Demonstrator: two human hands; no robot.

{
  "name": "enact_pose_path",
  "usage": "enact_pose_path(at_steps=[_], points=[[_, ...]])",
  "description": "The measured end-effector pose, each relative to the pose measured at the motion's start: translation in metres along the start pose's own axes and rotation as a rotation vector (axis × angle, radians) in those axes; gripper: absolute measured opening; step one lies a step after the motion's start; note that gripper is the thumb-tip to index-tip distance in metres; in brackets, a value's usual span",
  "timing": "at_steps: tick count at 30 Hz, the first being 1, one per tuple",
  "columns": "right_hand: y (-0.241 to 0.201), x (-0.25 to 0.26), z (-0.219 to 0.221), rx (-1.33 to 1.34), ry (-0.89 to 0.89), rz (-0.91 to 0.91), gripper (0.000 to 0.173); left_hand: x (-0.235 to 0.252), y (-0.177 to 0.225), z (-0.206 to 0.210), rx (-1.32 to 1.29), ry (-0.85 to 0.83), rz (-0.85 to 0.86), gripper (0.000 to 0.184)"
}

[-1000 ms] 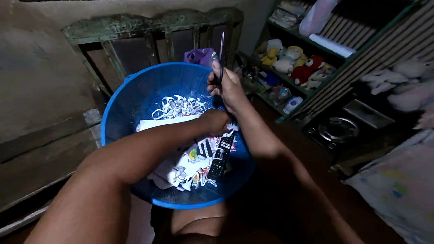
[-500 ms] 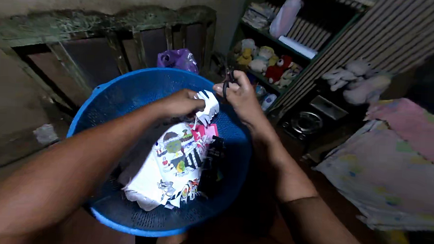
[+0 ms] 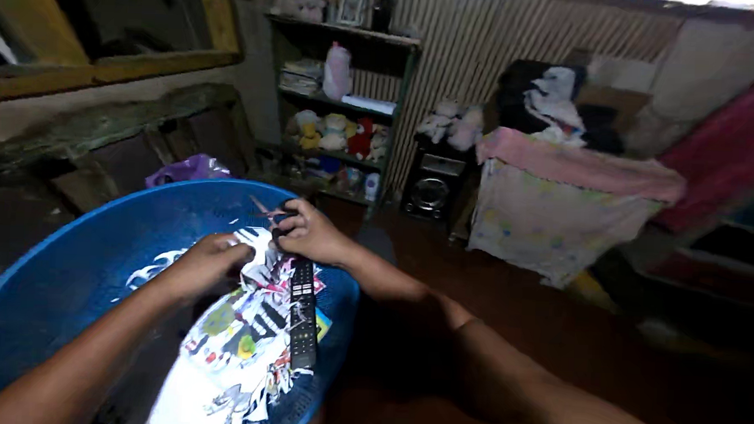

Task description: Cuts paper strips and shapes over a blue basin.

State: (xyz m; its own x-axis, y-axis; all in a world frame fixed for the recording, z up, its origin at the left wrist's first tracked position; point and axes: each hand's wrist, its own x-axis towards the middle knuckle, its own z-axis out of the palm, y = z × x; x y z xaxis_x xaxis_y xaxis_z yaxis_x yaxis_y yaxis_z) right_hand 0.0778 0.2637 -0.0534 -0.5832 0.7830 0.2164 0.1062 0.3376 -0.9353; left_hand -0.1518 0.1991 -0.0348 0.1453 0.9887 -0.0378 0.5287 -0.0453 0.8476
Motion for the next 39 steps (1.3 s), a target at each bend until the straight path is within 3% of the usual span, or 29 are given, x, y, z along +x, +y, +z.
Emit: enact_pose_path(at_steps=[6, 9, 14, 18, 22, 30, 35, 39], points=[[0.019, -0.019, 0.009, 0.147, -0.091, -0.049, 0.071, -0.009, 0.001, 0.004, 0.076, -0.094, 0.022, 0.025], [0.032, -0.025, 0.011, 0.213, -0.066, -0.100, 0.069, -0.007, -0.009, 0.010, 0.142, -0.046, 0.050, 0.020], [0.034, -0.026, 0.011, 0.313, -0.018, -0.109, 0.072, -0.012, -0.021, 0.011, 0.458, 0.226, 0.266, 0.055], [0.030, -0.030, 0.012, 0.296, 0.001, -0.084, 0.063, -0.030, -0.019, 0.007, 0.565, 0.388, 0.477, 0.044], [0.031, -0.035, 0.013, 0.260, -0.044, -0.055, 0.061, -0.051, 0.000, 0.012, 0.639, 0.411, 0.615, 0.033], [0.026, -0.039, 0.011, 0.326, -0.053, -0.055, 0.065, -0.043, -0.023, 0.030, 0.687, 0.339, 0.583, 0.045], [0.025, -0.042, 0.010, 0.377, -0.074, -0.045, 0.066, -0.041, -0.028, 0.036, 0.594, 0.302, 0.569, 0.029], [0.032, -0.040, 0.012, 0.367, -0.054, -0.039, 0.066, -0.045, -0.013, 0.036, 0.539, 0.306, 0.529, 0.056]])
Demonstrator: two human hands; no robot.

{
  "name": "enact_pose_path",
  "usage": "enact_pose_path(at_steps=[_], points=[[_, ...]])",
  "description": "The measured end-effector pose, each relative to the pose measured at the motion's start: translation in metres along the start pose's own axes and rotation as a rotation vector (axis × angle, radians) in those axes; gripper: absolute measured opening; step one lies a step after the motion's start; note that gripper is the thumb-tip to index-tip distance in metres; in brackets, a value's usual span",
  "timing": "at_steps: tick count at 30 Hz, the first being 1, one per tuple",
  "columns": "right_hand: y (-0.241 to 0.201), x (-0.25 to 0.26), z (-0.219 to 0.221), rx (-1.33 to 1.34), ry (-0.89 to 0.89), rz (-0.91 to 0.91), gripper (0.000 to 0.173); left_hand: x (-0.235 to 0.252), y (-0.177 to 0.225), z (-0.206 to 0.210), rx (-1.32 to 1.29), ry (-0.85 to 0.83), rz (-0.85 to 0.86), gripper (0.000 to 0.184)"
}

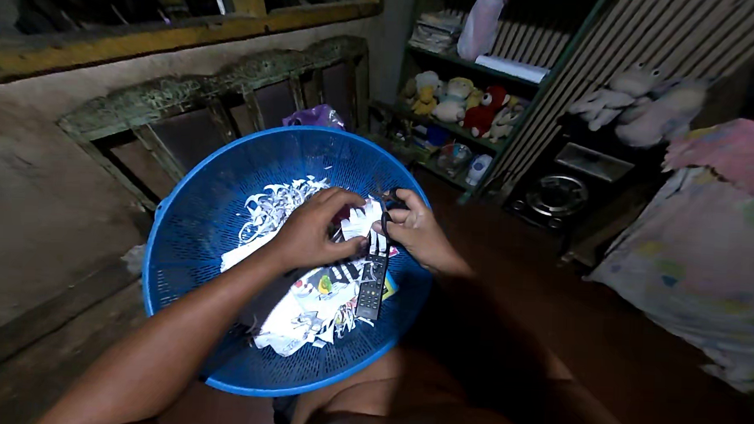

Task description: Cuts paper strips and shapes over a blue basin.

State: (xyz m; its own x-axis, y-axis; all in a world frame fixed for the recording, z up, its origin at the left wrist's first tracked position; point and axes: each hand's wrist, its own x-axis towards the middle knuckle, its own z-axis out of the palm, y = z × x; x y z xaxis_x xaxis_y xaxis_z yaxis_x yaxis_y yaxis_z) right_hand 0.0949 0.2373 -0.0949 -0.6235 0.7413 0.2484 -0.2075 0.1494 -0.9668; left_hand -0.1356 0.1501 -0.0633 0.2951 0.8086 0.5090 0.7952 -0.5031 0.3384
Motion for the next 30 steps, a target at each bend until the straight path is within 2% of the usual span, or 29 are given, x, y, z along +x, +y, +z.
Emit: enact_pose_path(at_steps=[5, 8, 11, 14, 19, 22, 27, 30], points=[[0.0022, 0.0019, -0.0005, -0.022, 0.002, 0.004, 0.063, 0.0061, 0.0050, -0.0020, 0.141, 0.055, 0.137, 0.048], [0.0003, 0.0004, -0.0002, -0.033, -0.028, 0.023, 0.064, 0.0053, 0.0033, 0.0025, 0.157, 0.011, 0.131, 0.041], [-0.0015, -0.0009, -0.0014, -0.042, -0.060, 0.020, 0.064, 0.0043, 0.0011, 0.0043, -0.022, -0.013, 0.069, 0.021], [-0.0010, -0.0008, -0.0023, -0.057, -0.097, 0.026, 0.065, 0.0047, 0.0025, 0.0000, -0.261, -0.007, -0.023, 0.015], [-0.0021, 0.0000, -0.0021, -0.081, -0.143, 0.032, 0.066, 0.0041, -0.0009, -0.0024, -0.225, 0.067, -0.138, 0.011], [-0.0025, 0.0001, -0.0012, -0.082, -0.132, 0.029, 0.065, 0.0027, 0.0004, -0.0035, -0.096, 0.107, -0.164, 0.019], [-0.0027, 0.0008, -0.0007, -0.108, -0.102, 0.038, 0.064, 0.0020, 0.0046, -0.0036, 0.024, 0.054, 0.050, 0.024], [0.0009, 0.0012, -0.0018, -0.082, -0.093, 0.045, 0.065, 0.0020, 0.0067, 0.0017, 0.154, -0.019, 0.091, 0.035]])
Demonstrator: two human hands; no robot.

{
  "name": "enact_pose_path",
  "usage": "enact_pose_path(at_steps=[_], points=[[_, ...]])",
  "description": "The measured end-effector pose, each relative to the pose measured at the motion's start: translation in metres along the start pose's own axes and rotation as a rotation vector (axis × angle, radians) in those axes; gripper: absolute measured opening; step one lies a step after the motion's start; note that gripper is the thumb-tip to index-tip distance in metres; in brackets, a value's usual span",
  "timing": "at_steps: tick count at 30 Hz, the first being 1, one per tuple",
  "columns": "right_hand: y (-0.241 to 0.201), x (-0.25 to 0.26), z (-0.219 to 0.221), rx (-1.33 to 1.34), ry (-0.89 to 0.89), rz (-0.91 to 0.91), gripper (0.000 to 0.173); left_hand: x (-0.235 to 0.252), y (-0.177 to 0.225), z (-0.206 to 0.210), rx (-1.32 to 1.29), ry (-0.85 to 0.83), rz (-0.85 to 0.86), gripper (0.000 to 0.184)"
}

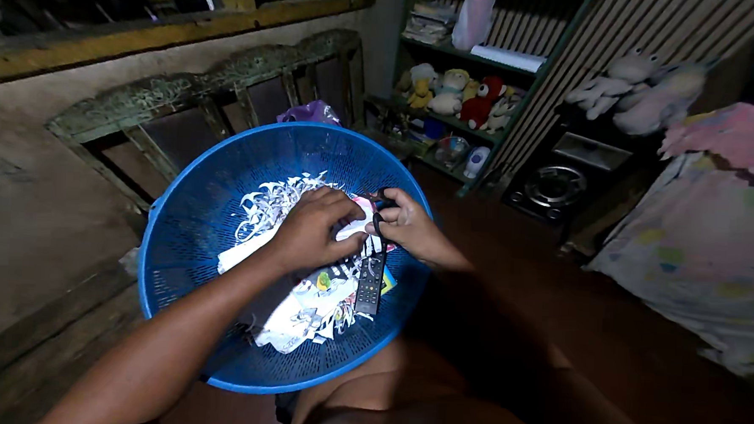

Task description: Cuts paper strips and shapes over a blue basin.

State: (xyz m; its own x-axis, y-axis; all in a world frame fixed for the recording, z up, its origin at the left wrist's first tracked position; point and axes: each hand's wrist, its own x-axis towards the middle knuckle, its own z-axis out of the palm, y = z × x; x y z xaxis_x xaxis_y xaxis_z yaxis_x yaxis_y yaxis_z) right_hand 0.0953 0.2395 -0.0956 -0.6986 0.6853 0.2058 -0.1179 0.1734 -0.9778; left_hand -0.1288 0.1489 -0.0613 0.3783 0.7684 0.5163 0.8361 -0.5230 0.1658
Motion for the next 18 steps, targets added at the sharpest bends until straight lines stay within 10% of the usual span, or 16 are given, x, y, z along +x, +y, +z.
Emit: enact_pose_path(at_steps=[18], points=[[0.002, 0.000, -0.002, 0.113, 0.015, -0.176, 0.062, -0.001, -0.007, -0.003, -0.477, -0.053, -0.230, 0.009]])
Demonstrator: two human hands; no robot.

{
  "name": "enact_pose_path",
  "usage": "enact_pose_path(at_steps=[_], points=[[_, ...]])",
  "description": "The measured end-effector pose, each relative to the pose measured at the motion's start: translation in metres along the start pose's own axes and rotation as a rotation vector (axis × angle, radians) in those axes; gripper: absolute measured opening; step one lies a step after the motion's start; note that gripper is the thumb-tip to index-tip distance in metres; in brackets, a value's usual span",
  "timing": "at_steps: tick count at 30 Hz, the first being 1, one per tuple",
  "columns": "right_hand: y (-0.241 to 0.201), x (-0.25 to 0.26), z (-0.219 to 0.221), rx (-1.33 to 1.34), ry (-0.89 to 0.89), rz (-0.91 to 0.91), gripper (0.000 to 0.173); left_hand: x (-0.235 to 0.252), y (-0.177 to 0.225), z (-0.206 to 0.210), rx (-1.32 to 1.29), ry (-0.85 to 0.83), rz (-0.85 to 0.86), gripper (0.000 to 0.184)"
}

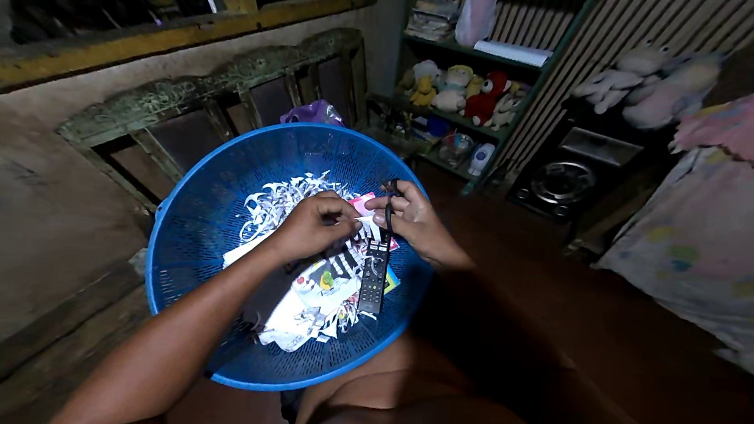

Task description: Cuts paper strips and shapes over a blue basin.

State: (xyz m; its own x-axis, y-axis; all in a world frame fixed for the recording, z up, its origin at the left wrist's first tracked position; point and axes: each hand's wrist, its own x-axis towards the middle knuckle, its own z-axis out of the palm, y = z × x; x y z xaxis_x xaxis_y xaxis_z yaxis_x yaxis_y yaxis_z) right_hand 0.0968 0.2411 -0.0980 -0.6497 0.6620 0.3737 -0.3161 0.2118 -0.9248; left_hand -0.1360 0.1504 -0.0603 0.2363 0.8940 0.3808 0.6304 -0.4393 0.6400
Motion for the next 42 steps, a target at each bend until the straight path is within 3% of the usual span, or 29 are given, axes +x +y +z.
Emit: enact_pose_path(at_steps=[10, 15, 27, 34, 42], points=[[0.000, -0.001, 0.002, -0.088, 0.048, 0.108, 0.063, 0.000, 0.006, -0.002, -0.112, -0.121, -0.124, 0.013], [0.001, -0.001, 0.002, -0.096, 0.050, 0.118, 0.064, -0.001, 0.005, -0.002, -0.034, -0.134, -0.142, 0.009], [-0.001, -0.002, 0.006, -0.173, 0.114, -0.037, 0.063, -0.001, 0.003, 0.003, 0.045, 0.034, -0.185, 0.010], [0.001, -0.002, 0.010, -0.300, 0.140, -0.081, 0.063, 0.001, 0.006, 0.007, -0.090, 0.051, -0.244, 0.012], [-0.001, -0.002, 0.009, -0.315, 0.161, -0.067, 0.062, 0.000, 0.005, 0.003, -0.058, 0.047, -0.230, 0.010]])
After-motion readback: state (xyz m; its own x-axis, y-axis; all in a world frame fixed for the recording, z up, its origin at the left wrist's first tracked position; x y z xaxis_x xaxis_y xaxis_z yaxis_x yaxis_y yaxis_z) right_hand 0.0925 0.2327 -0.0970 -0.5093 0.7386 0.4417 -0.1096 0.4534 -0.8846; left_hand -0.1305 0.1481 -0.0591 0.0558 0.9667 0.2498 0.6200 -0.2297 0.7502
